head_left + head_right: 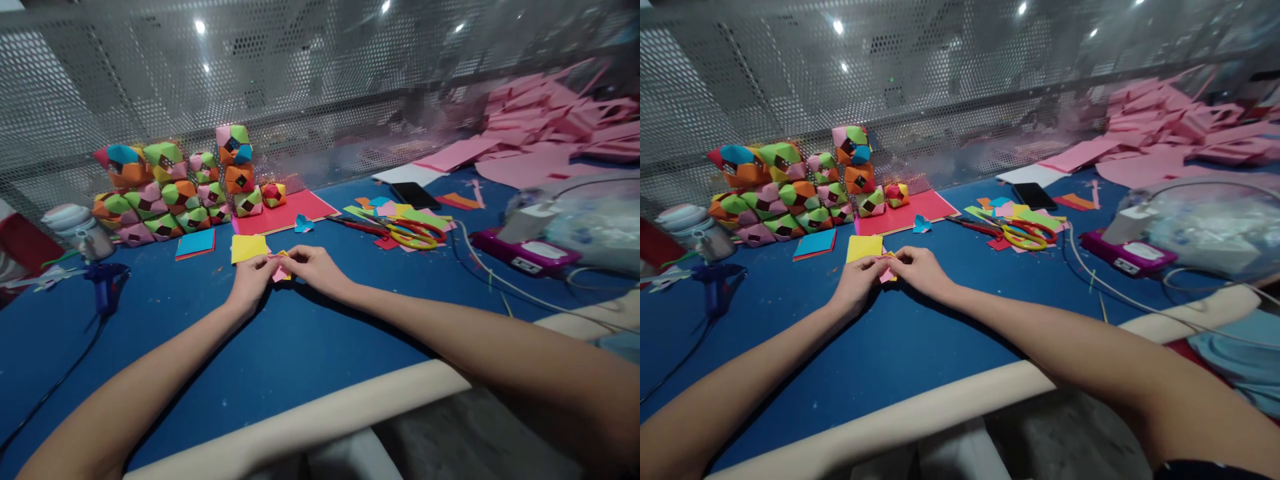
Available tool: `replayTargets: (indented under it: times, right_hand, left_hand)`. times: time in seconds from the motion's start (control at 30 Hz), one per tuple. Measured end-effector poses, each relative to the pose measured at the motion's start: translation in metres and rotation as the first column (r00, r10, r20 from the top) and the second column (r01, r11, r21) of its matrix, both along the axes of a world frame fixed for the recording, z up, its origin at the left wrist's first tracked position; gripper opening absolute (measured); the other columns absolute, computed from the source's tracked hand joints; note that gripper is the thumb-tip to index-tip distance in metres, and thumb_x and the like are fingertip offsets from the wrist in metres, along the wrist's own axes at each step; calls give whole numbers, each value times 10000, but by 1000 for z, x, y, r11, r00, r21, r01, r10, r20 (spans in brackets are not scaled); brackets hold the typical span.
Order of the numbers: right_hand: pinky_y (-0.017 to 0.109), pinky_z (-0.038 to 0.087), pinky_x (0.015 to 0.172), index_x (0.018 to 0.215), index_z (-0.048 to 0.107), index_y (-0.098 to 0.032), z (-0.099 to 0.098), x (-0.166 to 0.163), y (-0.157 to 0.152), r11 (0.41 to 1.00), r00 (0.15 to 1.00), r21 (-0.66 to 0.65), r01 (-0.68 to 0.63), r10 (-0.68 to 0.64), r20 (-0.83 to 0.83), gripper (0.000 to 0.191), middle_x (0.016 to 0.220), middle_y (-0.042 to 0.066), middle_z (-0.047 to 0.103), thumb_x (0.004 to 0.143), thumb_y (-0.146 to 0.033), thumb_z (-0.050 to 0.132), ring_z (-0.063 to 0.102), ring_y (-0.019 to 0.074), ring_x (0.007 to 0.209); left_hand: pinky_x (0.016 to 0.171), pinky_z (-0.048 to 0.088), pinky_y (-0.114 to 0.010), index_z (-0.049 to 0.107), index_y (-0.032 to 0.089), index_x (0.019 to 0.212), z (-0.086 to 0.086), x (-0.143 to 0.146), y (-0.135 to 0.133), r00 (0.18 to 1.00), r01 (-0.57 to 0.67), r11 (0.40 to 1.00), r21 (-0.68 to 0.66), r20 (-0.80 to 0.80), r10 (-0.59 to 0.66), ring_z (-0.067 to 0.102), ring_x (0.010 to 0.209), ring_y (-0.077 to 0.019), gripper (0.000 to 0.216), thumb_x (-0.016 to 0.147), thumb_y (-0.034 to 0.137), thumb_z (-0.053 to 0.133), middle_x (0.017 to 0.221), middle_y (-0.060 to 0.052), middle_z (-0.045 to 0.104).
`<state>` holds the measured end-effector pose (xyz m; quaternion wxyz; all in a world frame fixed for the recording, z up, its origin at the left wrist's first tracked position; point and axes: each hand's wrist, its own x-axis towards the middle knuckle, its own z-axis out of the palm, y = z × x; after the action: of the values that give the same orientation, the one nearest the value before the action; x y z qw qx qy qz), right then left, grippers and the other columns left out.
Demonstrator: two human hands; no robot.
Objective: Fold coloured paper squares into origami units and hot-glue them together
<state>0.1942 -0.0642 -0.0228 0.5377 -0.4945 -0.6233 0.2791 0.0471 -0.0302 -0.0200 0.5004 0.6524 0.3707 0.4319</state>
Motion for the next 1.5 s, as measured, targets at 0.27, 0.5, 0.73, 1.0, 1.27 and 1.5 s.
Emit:
replayTargets:
  times: [0.27,0.5,0.73,1.0,1.27,1.5]
  right_hand:
    - [240,425,593,704,621,-141,-2,5,6,997,998,67,44,-46,37,147,671,18,626,744,-258,540,551,122,619]
    - [242,414,605,702,618,-149,-3,5,3,995,997,94,21,-28,76,147,670,6,621,760,-246,524,546,122,628]
    - [237,419,612,729,626,-147,-2,5,2,997,996,72,14,-20,82,154,683,7,627,770,-260,530,549,121,630]
    - [241,408,613,723,624,-145,-3,4,2,997,994,69,21,-29,107,157,647,3,610,772,-256,524,535,120,612]
    - [246,415,621,740,621,-144,1,3,-1,995,993,95,14,-25,117,156,684,15,624,784,-256,522,545,128,636]
    - [240,410,629,754,633,-141,0,4,0,994,992,111,25,-38,124,154,691,16,626,780,-240,517,544,127,643]
  left_hand:
    - [564,347,-226,679,123,685,3,0,-2,996,-2,999,44,-85,6,484,592,-101,189,719,300,619,638,-11,605]
    - [581,368,-234,671,119,681,3,1,-2,997,-3,999,50,-81,7,502,599,-108,204,703,317,630,649,-17,616]
    - [604,398,-249,672,127,690,1,0,2,998,-48,997,56,-39,50,528,611,-120,199,685,325,651,651,-24,628]
    - [681,430,-265,702,120,764,-1,1,1,999,-4,998,-55,52,7,568,686,-131,181,688,276,652,763,-57,671]
    - [705,438,-262,718,127,792,-4,0,3,995,44,996,-75,94,-37,574,726,-135,215,698,308,651,814,-63,677]
    - [663,463,-262,694,107,745,-1,4,2,973,101,981,-165,222,-63,579,681,-136,219,691,309,629,750,-64,652]
